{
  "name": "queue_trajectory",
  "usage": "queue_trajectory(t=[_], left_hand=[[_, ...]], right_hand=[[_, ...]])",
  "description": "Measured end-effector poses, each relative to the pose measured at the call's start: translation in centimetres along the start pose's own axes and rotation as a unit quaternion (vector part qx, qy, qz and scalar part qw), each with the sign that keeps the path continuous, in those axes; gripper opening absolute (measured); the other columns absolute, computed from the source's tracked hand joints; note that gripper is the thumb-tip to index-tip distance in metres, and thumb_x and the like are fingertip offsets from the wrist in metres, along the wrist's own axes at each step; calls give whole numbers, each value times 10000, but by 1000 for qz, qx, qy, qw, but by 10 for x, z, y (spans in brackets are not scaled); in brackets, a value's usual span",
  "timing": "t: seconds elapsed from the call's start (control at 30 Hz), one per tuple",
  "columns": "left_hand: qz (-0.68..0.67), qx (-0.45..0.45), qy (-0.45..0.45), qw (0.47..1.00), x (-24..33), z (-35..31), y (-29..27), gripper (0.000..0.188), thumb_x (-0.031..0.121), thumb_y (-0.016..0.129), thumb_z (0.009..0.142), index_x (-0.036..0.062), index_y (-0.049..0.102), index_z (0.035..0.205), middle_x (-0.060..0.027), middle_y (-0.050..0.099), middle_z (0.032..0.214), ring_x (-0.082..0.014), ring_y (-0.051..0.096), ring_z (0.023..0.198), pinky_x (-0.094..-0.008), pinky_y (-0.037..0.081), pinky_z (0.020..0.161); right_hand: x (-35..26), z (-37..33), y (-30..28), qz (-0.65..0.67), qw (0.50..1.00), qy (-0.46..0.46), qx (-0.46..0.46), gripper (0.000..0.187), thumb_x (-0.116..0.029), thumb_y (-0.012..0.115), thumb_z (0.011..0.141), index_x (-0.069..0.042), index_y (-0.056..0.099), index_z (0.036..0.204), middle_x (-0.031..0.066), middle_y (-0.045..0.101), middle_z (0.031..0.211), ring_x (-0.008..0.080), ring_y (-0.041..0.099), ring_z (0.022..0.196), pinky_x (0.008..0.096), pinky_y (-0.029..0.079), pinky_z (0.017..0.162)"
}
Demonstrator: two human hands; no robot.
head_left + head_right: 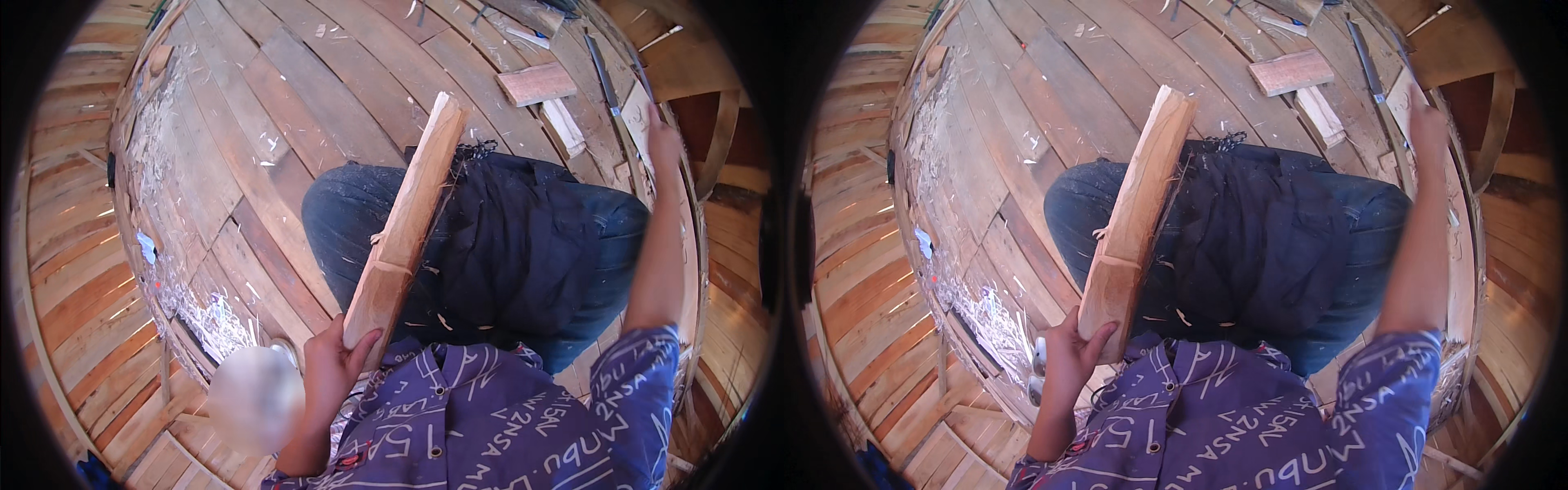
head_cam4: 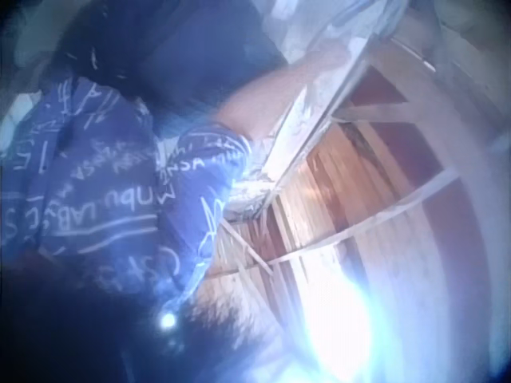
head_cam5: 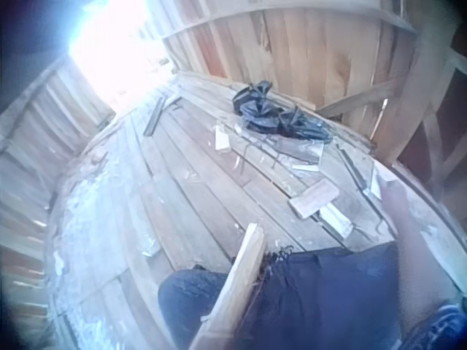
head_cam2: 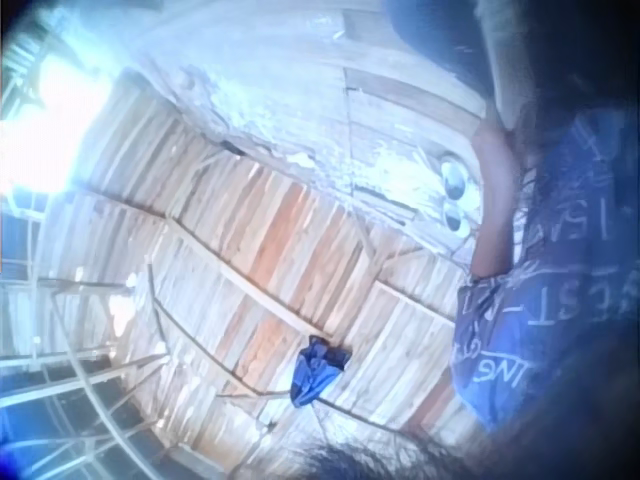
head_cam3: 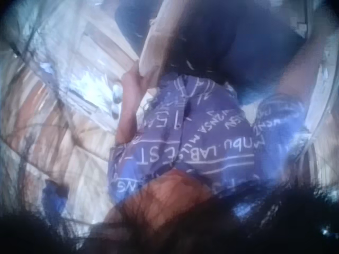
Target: The person carves a long piece of wood using a curved blade while sitting on a wooden floor. They draw the blade along the length of the wood to remove thin shavings and occasionally turn the piece over to work on different sides.
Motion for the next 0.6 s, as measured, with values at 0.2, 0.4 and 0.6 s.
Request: queue_trajectory(t=[0.2,0.4,0.6], left_hand=[[-35,-18,-19,999,-16,2,17,338,227,786,847,-35,572,837,-203,619,629,-263,695,574,-323,485,478],[64,-64,-46,995,-3,1,11,293,121,745,882,-93,611,1030,-173,720,825,-145,699,763,-285,556,618],[45,14,-6,999,3,-2,8,377,252,799,831,-18,544,769,-200,575,579,-297,640,505,-334,451,451]], right_hand=[[-57,-102,-19,182,982,-21,-48,672,-580,586,907,74,662,772,302,595,683,432,622,671,476,473,650],[-228,-210,-53,245,924,-249,-154,561,-554,634,874,-47,609,636,157,613,583,387,639,586,454,500,534],[-268,-211,-29,195,907,-332,-171,603,-622,563,876,-73,639,639,124,621,569,325,650,562,428,513,515]])
Point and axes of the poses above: each hand's wrist, its own z-axis towards the middle knuckle, its own y-axis out of the palm, x = y × z, the point moved 7 cm from there along z, towards the middle knuckle
